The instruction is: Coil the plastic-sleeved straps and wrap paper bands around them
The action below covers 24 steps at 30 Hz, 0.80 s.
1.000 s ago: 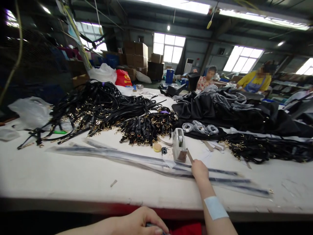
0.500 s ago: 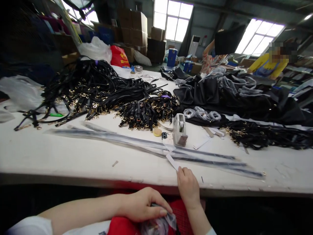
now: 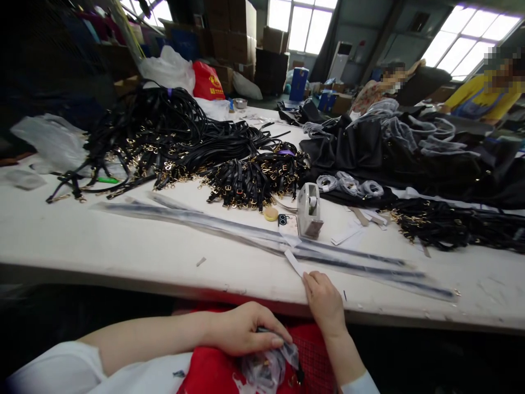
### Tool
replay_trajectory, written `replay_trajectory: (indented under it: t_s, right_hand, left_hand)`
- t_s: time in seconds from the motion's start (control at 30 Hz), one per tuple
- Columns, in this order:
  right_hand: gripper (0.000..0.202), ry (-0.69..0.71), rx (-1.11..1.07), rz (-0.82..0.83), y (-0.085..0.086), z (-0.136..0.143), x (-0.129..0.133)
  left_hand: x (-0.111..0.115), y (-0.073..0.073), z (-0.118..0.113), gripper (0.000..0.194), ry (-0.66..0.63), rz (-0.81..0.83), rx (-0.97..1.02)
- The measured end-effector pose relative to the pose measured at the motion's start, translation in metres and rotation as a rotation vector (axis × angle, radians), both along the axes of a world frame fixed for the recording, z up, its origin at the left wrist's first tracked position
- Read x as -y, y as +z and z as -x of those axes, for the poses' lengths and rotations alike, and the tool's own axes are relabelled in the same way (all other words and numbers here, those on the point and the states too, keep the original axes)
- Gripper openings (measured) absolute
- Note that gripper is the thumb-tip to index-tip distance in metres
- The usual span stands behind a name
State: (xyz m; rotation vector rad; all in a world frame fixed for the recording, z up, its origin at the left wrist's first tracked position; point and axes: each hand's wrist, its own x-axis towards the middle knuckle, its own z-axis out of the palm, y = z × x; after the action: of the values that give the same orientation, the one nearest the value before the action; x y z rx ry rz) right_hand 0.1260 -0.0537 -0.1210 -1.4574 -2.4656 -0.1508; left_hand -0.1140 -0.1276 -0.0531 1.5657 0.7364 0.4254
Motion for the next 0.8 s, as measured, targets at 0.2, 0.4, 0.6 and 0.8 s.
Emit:
replay_trajectory:
  t_s: [0.2, 0.4, 0.6, 0.8]
  right_hand:
    - [0.019, 0.022, -0.007, 0.041, 0.003, -0.005, -0.008]
    - [0.017, -0.006, 0.014, 0.001, 0.005, 0.003, -0.002]
    - [0.018, -0.138, -0.014, -0.098, -0.001, 0.019, -0.001]
    - [0.032, -0.379, -0.208, -0.206, 0.015, 0.001, -0.014]
  left_hand:
    - [0.0, 0.002, 0.0, 0.042, 0.004, -0.01, 0.002]
    - [0.002, 0.0, 0.0, 0.039, 0.017, -0.004, -0.001]
    - [0.004, -0.003, 0.001, 0.04, 0.009, -0.039, 0.0]
    - [0.006, 0.001, 0.004, 0.046, -0.01, 0.066, -0.042]
